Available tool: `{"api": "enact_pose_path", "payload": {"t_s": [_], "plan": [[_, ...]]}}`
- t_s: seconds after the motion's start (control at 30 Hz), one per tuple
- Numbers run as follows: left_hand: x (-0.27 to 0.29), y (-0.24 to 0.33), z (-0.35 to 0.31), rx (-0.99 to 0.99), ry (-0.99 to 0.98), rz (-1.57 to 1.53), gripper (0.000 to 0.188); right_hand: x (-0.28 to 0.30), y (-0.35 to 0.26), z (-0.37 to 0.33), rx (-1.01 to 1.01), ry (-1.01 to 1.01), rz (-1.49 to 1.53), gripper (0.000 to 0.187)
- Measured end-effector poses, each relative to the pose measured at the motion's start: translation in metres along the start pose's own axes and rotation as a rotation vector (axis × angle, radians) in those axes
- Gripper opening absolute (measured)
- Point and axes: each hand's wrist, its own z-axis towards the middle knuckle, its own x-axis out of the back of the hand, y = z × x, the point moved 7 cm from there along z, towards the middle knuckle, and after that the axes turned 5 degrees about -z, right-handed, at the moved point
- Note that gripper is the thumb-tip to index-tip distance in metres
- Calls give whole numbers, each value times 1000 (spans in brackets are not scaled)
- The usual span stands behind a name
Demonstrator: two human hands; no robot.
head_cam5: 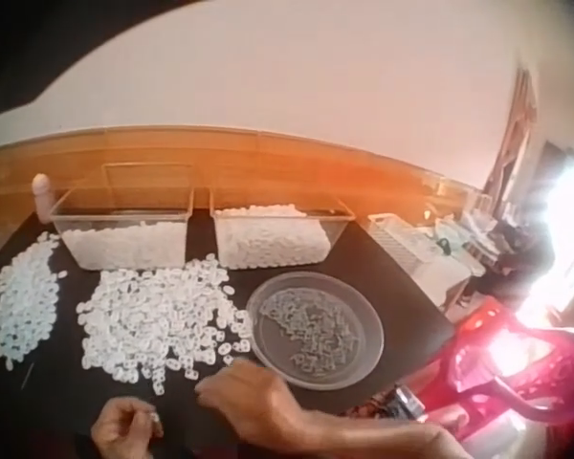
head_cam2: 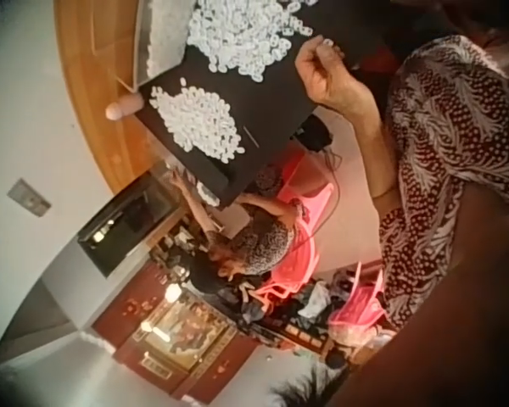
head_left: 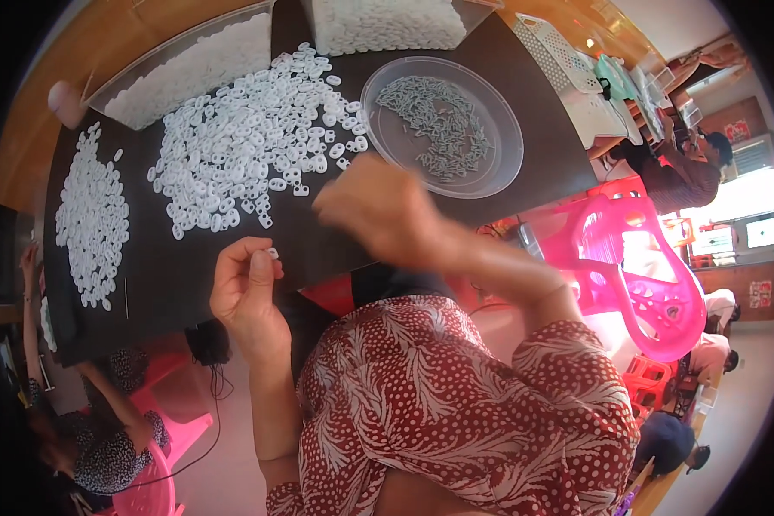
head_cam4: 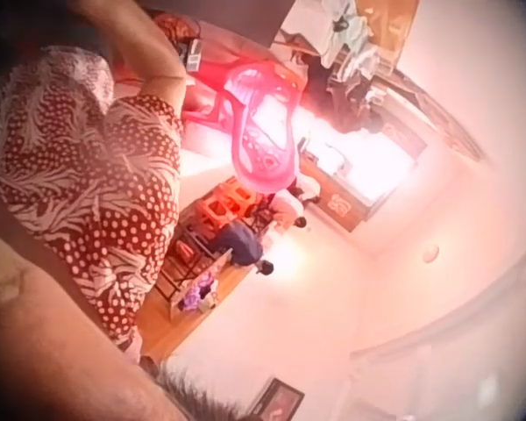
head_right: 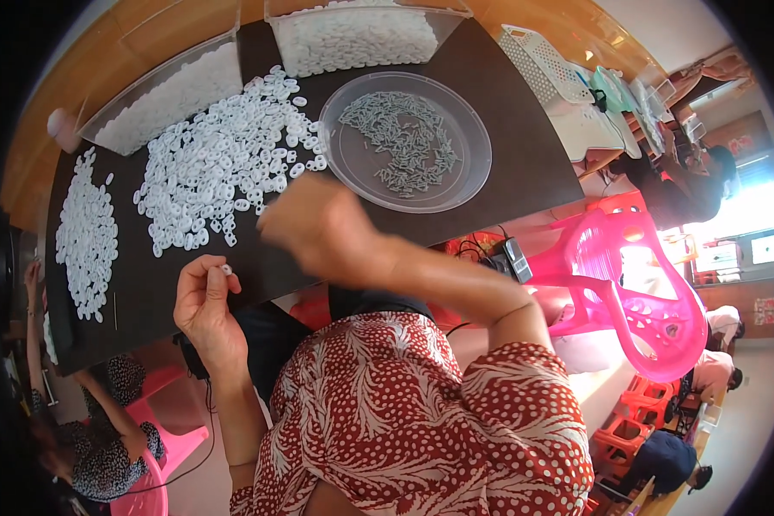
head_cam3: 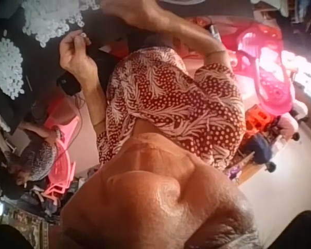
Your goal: Assembling small white plastic components by manually inserting grey pieces into them.
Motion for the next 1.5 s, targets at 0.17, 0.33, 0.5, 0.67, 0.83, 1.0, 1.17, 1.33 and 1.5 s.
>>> {"api": "enact_pose_path", "payload": {"t_s": [0.17,0.33,0.5,0.67,0.83,1.0,1.17,1.33,1.5], "plan": [[-5,-1,-2,76,-46,-40,14,34,110,6,-392,-21,-130,9],[-5,-8,-4,114,-68,-13,16,9,158,-5,-387,-197,-370,10],[6,-8,-7,117,-53,-1,15,-8,162,0,-379,-218,-378,8],[9,-10,-7,126,-7,-15,14,-12,164,4,-416,-299,-347,11],[11,-8,-8,135,-7,-14,15,-11,159,4,-409,-262,-386,9],[14,-3,-7,120,39,-86,16,16,122,18,-190,-77,-466,6],[15,-9,-4,147,37,-146,16,24,77,16,-457,-89,-196,9],[5,-6,-5,145,-5,-162,19,-25,25,4,-550,-240,383,11],[8,2,-11,79,76,-129,22,-53,-1,9,-556,-354,580,11]]}}
